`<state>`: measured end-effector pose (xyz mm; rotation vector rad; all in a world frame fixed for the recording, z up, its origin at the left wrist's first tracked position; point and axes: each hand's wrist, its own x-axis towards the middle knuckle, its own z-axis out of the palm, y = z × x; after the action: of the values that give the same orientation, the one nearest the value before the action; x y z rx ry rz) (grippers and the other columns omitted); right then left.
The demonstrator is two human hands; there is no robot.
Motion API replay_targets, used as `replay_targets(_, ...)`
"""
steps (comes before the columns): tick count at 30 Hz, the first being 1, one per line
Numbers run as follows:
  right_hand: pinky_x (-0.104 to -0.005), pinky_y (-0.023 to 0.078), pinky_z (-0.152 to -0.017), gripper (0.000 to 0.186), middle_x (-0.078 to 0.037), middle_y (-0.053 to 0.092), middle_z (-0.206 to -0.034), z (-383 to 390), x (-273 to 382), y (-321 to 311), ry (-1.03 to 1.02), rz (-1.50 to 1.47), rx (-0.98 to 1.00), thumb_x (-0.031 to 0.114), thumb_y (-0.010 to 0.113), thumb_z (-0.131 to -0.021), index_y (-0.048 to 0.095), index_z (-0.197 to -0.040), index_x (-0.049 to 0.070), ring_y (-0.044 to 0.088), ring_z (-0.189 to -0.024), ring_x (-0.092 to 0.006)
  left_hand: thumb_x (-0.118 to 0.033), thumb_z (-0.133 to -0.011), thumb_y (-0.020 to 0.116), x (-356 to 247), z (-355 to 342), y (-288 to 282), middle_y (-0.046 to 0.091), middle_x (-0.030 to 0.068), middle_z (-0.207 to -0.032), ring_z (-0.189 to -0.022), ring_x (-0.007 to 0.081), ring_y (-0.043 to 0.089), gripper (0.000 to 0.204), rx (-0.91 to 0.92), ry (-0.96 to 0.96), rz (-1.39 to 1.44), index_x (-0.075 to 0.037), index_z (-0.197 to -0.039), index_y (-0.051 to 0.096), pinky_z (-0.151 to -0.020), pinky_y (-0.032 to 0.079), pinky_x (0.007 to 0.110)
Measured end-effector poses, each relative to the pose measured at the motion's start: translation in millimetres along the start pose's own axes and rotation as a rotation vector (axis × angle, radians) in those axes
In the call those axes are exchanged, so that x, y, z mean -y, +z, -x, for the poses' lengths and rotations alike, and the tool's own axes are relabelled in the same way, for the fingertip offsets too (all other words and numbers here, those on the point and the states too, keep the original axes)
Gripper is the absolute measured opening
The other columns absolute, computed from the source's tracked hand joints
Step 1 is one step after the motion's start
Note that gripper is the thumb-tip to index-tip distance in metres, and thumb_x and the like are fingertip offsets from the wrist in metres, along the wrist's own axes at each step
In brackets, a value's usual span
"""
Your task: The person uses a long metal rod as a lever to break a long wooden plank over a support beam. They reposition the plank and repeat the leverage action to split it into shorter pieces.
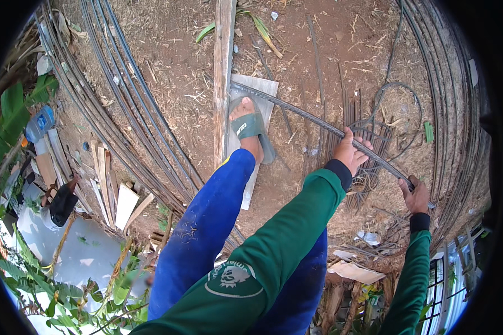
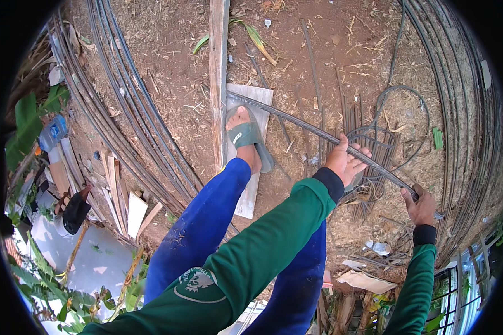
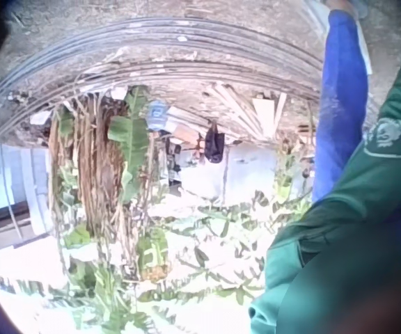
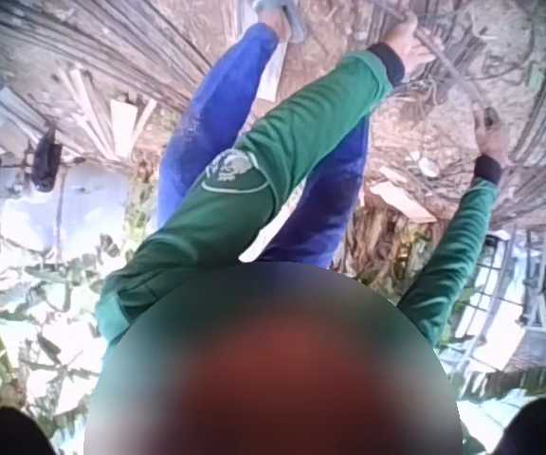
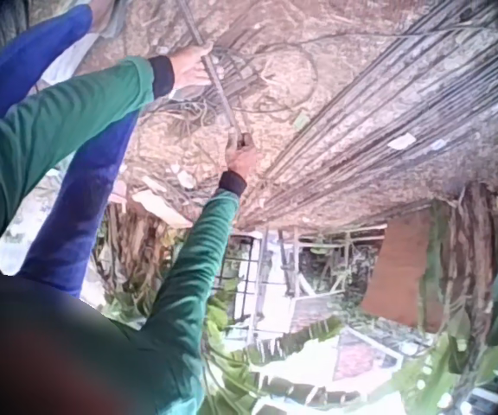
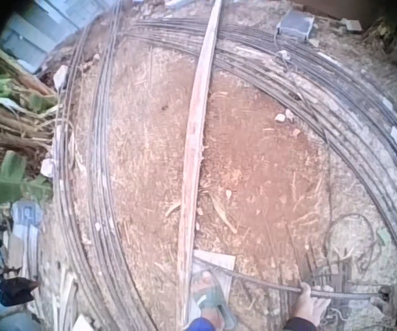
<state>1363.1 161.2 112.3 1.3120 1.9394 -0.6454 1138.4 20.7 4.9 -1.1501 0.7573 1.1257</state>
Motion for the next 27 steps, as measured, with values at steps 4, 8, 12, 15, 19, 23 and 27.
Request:
replay_targets(4, -0.0444, 0.044, -0.059, 0.062, -0.017, 0.056, -0.06, 38, 24, -11, -0.041, -0.059, -0.183, 0.062, 0.065, -0.083, 0.065, -0.083, 0.0, 0.056, -0.056, -0.0356, -0.062, -0.097, 0.042, 3, 25, 1, 0.064, 0.0156, -0.098, -0.102, 0.0329, 0.064, 0.057, -0.036, 0.037, -0.108, -0.006, -0.1, 0.049, -0.102, 0.044, 0.051)
replay_targets(8, -0.0424, 0.037, -0.051, 0.061, -0.01, 0.046, -0.052, 131, 96, -57, 0.17, -0.106, 0.035, 0.062, 0.065, -0.085, 0.054, -0.068, 0.004, 0.047, -0.048, -0.0302, -0.062, -0.097, 0.045, -2, 103, -10, 0.065, 0.0131, -0.085, -0.087, 0.0314, 0.069, 0.056, -0.095, 0.089, -0.187, -0.008, -0.084, 0.053, -0.087, 0.053, 0.048)
replay_targets(12, -0.0452, 0.043, -0.05, 0.05, -0.011, 0.051, -0.051, 216, 199, -116, 0.193, -0.098, 0.159, 0.05, 0.063, -0.091, 0.055, -0.071, 0.004, 0.056, -0.047, -0.0325, -0.06, -0.093, 0.056, -24, 185, -14, 0.051, 0.0053, -0.068, -0.062, 0.0199, 0.058, 0.054, -0.154, 0.178, -0.204, -0.008, -0.078, 0.049, -0.061, 0.056, 0.038)
replay_targets(15, -0.0473, 0.046, -0.055, 0.032, -0.019, 0.059, -0.059, 246, 275, -162, 0.138, -0.064, 0.188, 0.032, 0.064, -0.092, 0.061, -0.09, 0.0, 0.063, -0.06, -0.0403, -0.057, -0.092, 0.06, -45, 226, -7, 0.051, 0.0035, -0.067, -0.059, 0.0177, 0.055, 0.05, -0.188, 0.225, -0.11, -0.008, -0.084, 0.051, -0.056, 0.053, 0.036)
replay_targets(19, -0.0503, 0.05, -0.054, 0.035, -0.023, 0.065, -0.07, 252, 361, -229, 0.051, 0.097, 0.082, 0.038, 0.061, -0.092, 0.065, -0.107, 0.007, 0.065, -0.061, -0.042, -0.05, -0.094, 0.06, -80, 262, 8, 0.053, 0.0031, -0.069, -0.059, 0.0191, 0.055, 0.043, -0.132, 0.232, -0.011, -0.007, -0.092, 0.053, -0.059, 0.052, 0.039)
replay_targets(23, -0.046, 0.05, -0.058, 0.035, -0.019, 0.065, -0.076, 244, 451, -281, -0.077, 0.378, -0.027, 0.035, 0.064, -0.09, 0.062, -0.104, 0.002, 0.066, -0.065, -0.0381, -0.044, -0.096, 0.06, -124, 285, 32, 0.056, 0.0043, -0.078, -0.064, 0.0207, 0.056, 0.04, -0.035, 0.199, 0.157, -0.005, -0.103, 0.055, -0.067, 0.051, 0.04)
replay_targets(27, -0.0446, 0.05, -0.059, 0.039, -0.017, 0.064, -0.078, 235, 521, -310, -0.246, 0.689, -0.057, 0.037, 0.064, -0.09, 0.061, -0.11, 0.004, 0.067, -0.065, -0.0355, -0.041, -0.097, 0.059, -168, 300, 44, 0.06, 0.0052, -0.082, -0.072, 0.0219, 0.061, 0.035, 0.053, 0.191, 0.306, -0.007, -0.103, 0.057, -0.071, 0.051, 0.039)
